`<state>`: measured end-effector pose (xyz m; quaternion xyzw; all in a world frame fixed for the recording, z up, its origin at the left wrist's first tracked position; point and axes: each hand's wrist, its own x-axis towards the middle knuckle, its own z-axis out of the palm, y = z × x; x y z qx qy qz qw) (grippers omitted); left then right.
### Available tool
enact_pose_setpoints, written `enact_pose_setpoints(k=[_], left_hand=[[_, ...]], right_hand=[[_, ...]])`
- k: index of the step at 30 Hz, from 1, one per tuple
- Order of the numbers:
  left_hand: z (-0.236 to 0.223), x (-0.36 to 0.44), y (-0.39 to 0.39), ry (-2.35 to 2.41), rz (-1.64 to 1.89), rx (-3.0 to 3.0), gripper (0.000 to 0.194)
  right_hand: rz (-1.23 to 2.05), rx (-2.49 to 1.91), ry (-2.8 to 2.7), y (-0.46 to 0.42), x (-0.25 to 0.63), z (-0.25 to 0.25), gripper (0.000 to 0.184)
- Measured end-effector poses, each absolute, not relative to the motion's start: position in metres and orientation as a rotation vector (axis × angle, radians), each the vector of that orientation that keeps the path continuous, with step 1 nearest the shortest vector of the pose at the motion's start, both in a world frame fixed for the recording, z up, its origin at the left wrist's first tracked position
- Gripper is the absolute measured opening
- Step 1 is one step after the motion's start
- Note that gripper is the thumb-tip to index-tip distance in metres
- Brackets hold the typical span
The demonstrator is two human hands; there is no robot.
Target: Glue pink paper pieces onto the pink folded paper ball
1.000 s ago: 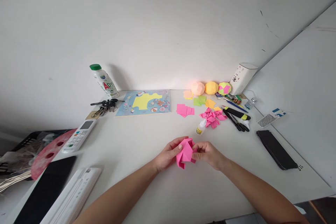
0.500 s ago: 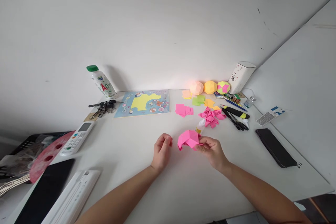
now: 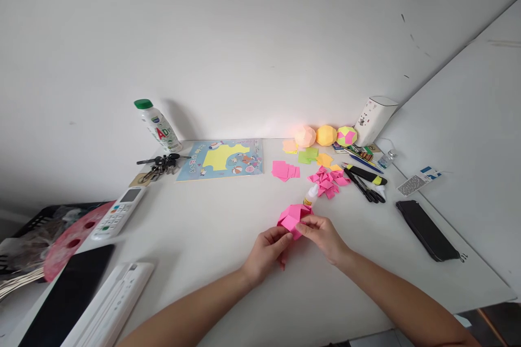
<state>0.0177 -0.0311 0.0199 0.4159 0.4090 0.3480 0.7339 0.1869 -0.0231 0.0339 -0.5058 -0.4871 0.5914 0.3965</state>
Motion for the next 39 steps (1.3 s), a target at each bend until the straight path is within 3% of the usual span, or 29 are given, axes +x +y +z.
enact_pose_setpoints(k=[35, 39], left_hand=[[0.017, 0.016, -0.033, 0.855, 0.839, 0.826, 0.033], [0.020, 0.015, -0.033, 0.825, 0.850, 0.779, 0.031]], right_hand=[[1.639, -1.288, -1.368, -0.025, 0.188, 0.028, 0.030], [1.766, -1.201, -1.389, -0.026, 0.188, 0.032, 0.028]])
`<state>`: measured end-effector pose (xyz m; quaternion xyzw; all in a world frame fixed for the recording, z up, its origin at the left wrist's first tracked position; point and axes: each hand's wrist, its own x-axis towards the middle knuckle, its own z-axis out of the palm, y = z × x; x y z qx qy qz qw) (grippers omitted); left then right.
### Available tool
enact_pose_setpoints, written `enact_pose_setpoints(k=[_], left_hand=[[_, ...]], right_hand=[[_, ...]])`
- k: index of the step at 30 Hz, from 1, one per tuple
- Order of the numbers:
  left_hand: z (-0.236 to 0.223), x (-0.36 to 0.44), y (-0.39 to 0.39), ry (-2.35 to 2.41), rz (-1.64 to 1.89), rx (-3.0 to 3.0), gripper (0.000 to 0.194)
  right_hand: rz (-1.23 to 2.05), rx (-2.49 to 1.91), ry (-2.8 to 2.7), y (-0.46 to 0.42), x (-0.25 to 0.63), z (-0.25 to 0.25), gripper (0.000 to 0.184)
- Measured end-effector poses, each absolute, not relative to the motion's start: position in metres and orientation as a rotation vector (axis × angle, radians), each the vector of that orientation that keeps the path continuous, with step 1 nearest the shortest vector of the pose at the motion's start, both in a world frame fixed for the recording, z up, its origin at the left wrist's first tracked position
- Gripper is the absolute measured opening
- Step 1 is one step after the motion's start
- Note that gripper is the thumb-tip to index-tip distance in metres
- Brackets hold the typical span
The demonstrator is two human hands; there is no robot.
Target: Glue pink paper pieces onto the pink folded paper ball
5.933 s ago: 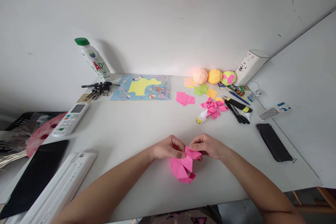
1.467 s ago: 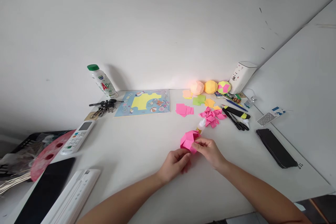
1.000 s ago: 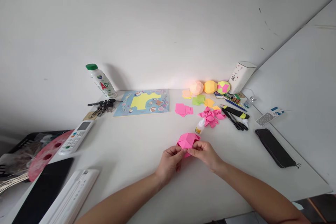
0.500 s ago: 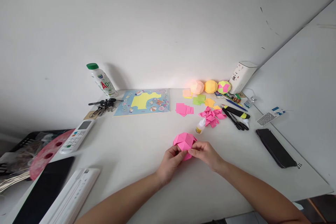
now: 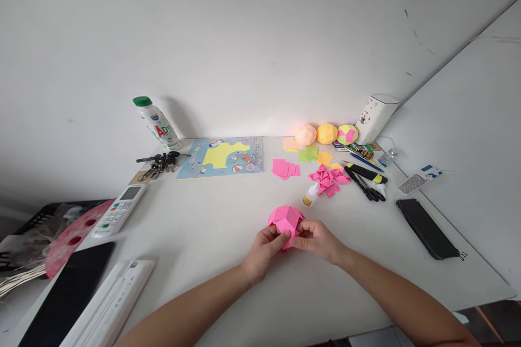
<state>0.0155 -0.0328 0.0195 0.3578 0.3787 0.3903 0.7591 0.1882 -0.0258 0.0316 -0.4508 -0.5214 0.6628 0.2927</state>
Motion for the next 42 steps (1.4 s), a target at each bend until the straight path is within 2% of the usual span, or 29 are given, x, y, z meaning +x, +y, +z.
enact_pose_setpoints(k=[5, 12, 14, 16, 18, 20, 23, 25, 29, 33, 42], left_hand=[[0.024, 0.016, -0.034, 0.764, 0.839, 0.722, 0.028], [0.025, 0.015, -0.032, 0.678, 0.814, 0.727, 0.026], [0.022, 0.013, -0.030, 0.705, 0.814, 0.696, 0.024], [0.019, 0.012, -0.028, 0.702, 0.796, 0.676, 0.024], [0.017, 0.010, -0.026, 0.692, 0.783, 0.679, 0.024], [0.016, 0.009, -0.025, 0.686, 0.778, 0.689, 0.025], [0.016, 0.008, -0.024, 0.667, 0.765, 0.698, 0.027], [0.015, 0.008, -0.023, 0.652, 0.750, 0.703, 0.027], [0.013, 0.008, -0.023, 0.622, 0.738, 0.733, 0.026], [0.011, 0.008, -0.023, 0.604, 0.738, 0.739, 0.025], [0.012, 0.007, -0.021, 0.581, 0.753, 0.657, 0.021]], right_hand=[[1.854, -1.170, -1.417, -0.025, 0.187, 0.031, 0.033], [1.866, -1.429, -1.805, -0.023, 0.210, 0.043, 0.024], [1.554, -1.642, -2.039, -0.019, 0.222, 0.050, 0.025], [0.941, -1.908, -2.109, -0.012, 0.232, 0.054, 0.037], [0.434, -2.013, -2.026, -0.004, 0.238, 0.051, 0.033], [0.241, -1.966, -1.930, 0.004, 0.240, 0.041, 0.031], [0.381, -1.794, -1.849, 0.015, 0.237, 0.020, 0.052], [0.499, -1.700, -1.811, 0.020, 0.234, 0.007, 0.059], [0.555, -1.511, -1.800, 0.029, 0.229, -0.010, 0.049], [0.563, -1.441, -1.794, 0.032, 0.231, -0.006, 0.038], [0.414, -1.199, -1.572, -0.003, 0.250, 0.075, 0.037]])
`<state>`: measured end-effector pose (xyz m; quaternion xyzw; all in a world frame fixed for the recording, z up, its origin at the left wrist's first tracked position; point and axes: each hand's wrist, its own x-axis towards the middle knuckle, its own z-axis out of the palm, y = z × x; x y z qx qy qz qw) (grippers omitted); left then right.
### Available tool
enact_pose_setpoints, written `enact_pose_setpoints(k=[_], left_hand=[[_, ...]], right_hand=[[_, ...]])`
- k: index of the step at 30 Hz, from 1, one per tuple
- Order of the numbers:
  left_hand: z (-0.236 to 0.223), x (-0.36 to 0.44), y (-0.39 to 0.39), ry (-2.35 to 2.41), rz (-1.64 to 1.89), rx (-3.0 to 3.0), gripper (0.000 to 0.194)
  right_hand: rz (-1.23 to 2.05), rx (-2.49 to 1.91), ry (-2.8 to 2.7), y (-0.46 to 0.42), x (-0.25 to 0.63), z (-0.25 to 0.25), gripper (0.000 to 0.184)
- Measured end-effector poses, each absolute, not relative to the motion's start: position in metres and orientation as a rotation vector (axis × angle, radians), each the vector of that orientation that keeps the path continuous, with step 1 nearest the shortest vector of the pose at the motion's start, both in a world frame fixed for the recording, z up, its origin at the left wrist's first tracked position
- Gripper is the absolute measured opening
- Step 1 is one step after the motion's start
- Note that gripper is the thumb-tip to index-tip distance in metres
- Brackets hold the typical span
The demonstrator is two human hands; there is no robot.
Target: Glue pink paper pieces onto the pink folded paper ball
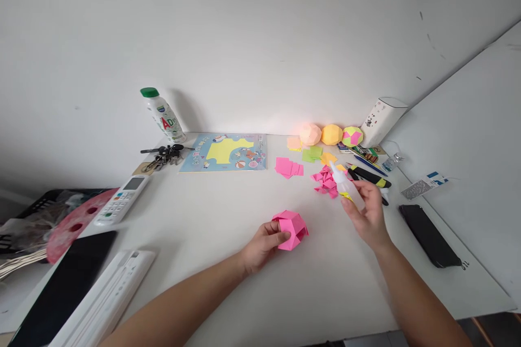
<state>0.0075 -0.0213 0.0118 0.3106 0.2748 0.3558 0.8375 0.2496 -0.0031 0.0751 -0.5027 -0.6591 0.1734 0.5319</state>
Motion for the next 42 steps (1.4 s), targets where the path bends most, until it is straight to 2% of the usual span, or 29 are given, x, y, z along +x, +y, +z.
enact_pose_setpoints(k=[3, 6, 12, 21, 42], left_hand=[[0.013, 0.007, -0.022, 0.583, 0.762, 0.603, 0.020], [0.016, 0.007, -0.022, 0.586, 0.767, 0.593, 0.022], [0.022, 0.008, -0.021, 0.607, 0.768, 0.619, 0.024], [0.021, 0.008, -0.022, 0.640, 0.777, 0.619, 0.023], [0.019, 0.007, -0.021, 0.684, 0.746, 0.599, 0.021]], right_hand=[[0.368, -1.084, -1.699, -0.017, 0.246, 0.090, 0.028], [0.515, -1.030, -1.716, -0.028, 0.238, 0.093, 0.019], [0.800, -1.036, -1.648, -0.043, 0.227, 0.083, 0.018], [0.657, -1.116, -1.719, -0.043, 0.217, 0.083, 0.016], [0.614, -1.124, -1.761, -0.049, 0.213, 0.075, 0.014]])
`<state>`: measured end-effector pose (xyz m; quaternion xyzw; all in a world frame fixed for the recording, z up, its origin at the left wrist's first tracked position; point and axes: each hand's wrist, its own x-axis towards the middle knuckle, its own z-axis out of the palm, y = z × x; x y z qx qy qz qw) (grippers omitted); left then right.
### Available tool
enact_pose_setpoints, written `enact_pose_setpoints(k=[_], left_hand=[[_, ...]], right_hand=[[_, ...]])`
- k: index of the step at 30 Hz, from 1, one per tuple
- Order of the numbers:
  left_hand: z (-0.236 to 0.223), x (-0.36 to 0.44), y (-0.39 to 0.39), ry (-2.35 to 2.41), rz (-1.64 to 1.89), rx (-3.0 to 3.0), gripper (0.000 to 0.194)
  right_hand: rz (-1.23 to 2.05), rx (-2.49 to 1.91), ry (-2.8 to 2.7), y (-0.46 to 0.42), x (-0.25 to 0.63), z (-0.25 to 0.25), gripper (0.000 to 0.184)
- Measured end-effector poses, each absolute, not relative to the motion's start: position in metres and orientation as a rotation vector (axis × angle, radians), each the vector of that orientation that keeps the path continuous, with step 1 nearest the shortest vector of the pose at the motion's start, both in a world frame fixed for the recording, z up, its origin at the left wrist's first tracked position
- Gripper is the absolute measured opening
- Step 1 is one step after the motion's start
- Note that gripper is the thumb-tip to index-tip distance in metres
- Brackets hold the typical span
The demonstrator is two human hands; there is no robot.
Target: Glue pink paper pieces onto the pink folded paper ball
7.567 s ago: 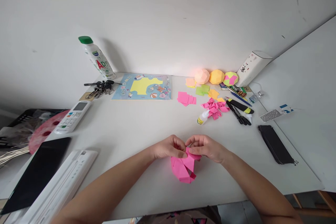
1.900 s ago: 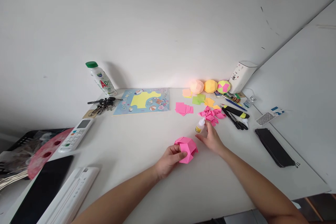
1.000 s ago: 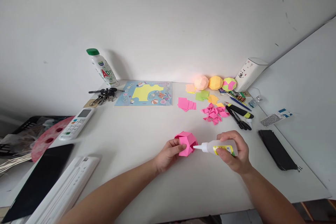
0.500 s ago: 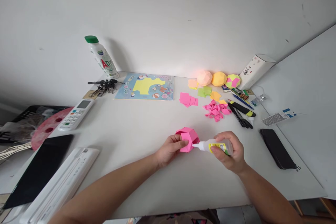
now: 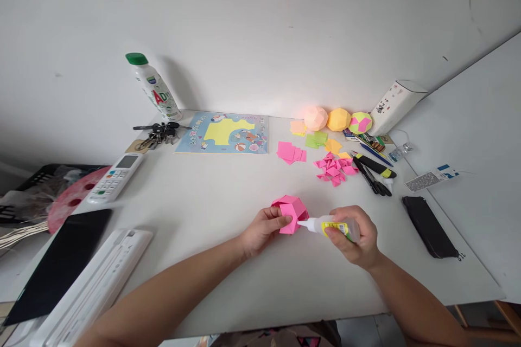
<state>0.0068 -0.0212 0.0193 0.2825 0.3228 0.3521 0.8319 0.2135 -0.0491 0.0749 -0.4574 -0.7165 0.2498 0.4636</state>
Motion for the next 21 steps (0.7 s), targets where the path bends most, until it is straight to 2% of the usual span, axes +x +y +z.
enact_pose_setpoints(k=[21], left_hand=[[0.0191, 0.0071, -0.0212, 0.693, 0.744, 0.597, 0.020]], right_hand=[[0.568, -1.028, -1.804, -0.0488, 0.2106, 0.0797, 0.014]])
